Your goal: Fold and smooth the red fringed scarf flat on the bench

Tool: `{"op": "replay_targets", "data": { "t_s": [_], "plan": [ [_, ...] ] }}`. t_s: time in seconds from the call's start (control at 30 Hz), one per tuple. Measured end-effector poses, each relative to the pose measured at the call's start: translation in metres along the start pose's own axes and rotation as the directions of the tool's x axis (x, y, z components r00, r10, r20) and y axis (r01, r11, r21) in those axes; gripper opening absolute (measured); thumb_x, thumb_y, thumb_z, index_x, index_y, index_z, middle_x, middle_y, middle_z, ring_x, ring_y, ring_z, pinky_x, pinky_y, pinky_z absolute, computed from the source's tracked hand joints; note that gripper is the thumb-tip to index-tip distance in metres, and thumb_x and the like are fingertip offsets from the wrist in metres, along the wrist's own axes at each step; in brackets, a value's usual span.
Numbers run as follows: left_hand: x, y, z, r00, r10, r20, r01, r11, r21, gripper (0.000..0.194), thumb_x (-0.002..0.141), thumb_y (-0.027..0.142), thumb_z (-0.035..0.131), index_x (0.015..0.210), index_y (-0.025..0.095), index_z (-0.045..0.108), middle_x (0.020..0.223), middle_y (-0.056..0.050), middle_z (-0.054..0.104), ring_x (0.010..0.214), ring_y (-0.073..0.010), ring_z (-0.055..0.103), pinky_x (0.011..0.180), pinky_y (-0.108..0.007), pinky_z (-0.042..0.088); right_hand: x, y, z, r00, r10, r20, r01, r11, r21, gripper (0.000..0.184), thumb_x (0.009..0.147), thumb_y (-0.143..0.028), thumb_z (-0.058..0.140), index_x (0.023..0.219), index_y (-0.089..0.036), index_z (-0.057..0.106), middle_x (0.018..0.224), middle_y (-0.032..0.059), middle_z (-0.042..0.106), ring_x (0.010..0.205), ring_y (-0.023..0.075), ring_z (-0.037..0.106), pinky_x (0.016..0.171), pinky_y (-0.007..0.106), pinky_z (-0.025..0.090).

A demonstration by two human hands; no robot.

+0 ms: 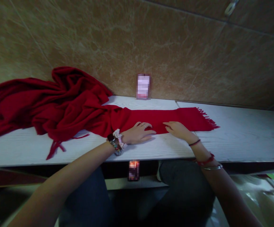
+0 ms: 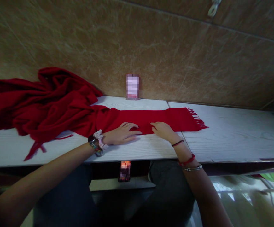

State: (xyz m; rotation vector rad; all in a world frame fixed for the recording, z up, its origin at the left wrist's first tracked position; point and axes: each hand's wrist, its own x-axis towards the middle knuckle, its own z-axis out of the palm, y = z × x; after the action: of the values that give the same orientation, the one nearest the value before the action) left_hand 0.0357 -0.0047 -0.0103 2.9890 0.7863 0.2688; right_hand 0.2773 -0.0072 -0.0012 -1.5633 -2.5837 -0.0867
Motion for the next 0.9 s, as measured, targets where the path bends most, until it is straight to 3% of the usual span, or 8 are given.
{"op": "replay_targets", "data": {
  "t_s": [0.1,0.2,0.4,0.67,0.8,0.9],
  "plan": [
    [-0.001,-0.001,-0.001,0.994,-0.062,0.091,0.064,0.998,-0.021,0.041,0.091,0.048,0.027,0.127,0.034,0.042,0.141,-0.006,0.031,0.129,-0.0299,0.024,0.1,-0.051,0.021,0.004,-0.001,0.002,0.998,0.059,0.008,-0.059,0.998,0.002,0.035,0.087,-0.022,0.04,0.117,-0.013,0.057,0.11,0.0115,0.064,0.103,0.0207,0.057,0.088,0.033,0.044],
    [-0.002,0.0,-0.003,0.985,-0.09,0.148,0.096,0.995,-0.036,0.044,0.09,0.051,0.026,0.129,0.035,0.039,0.145,-0.005,0.023,0.132,-0.0328,0.017,0.101,-0.054,0.017,0.005,-0.003,0.0,0.998,0.054,-0.014,-0.053,0.998,0.022,0.034,0.087,-0.021,0.041,0.115,-0.012,0.058,0.107,0.0129,0.064,0.1,0.021,0.058,0.086,0.033,0.045],
    [-0.002,0.002,-0.006,0.981,-0.116,0.153,0.126,0.991,-0.052,0.046,0.089,0.054,0.029,0.129,0.034,0.041,0.147,-0.007,0.019,0.132,-0.0347,0.014,0.101,-0.056,0.016,0.006,-0.01,0.0,0.976,-0.208,-0.068,0.214,0.973,0.087,0.03,0.086,-0.017,0.042,0.109,-0.017,0.061,0.104,0.0096,0.059,0.1,0.0188,0.052,0.088,0.035,0.043],
    [-0.003,0.0,-0.001,0.984,-0.1,0.145,0.109,0.992,-0.057,0.048,0.088,0.057,0.028,0.13,0.036,0.038,0.146,-0.008,0.02,0.132,-0.0375,0.012,0.098,-0.063,0.014,0.027,-0.002,0.005,0.997,-0.082,0.003,0.082,0.997,0.008,0.035,0.088,-0.023,0.041,0.12,-0.014,0.053,0.109,0.0129,0.055,0.103,0.0202,0.051,0.086,0.034,0.044],
    [-0.004,-0.001,0.0,0.983,-0.103,0.149,0.113,0.992,-0.062,0.051,0.087,0.059,0.024,0.13,0.036,0.038,0.146,-0.011,0.019,0.131,-0.0407,0.01,0.094,-0.069,0.012,0.038,-0.002,-0.006,0.992,-0.116,0.052,0.118,0.992,-0.039,0.032,0.086,-0.018,0.043,0.114,-0.014,0.057,0.111,0.0127,0.057,0.105,0.0203,0.052,0.09,0.034,0.042],
    [-0.004,0.0,-0.001,0.984,-0.097,0.147,0.108,0.992,-0.069,0.051,0.087,0.058,0.023,0.131,0.036,0.037,0.146,-0.011,0.019,0.131,-0.0409,0.011,0.093,-0.07,0.012,0.042,-0.01,-0.013,0.982,-0.179,0.066,0.179,0.984,0.017,0.032,0.084,-0.01,0.041,0.109,-0.013,0.06,0.109,0.0113,0.06,0.102,0.0185,0.053,0.091,0.033,0.041]
  ]
}}
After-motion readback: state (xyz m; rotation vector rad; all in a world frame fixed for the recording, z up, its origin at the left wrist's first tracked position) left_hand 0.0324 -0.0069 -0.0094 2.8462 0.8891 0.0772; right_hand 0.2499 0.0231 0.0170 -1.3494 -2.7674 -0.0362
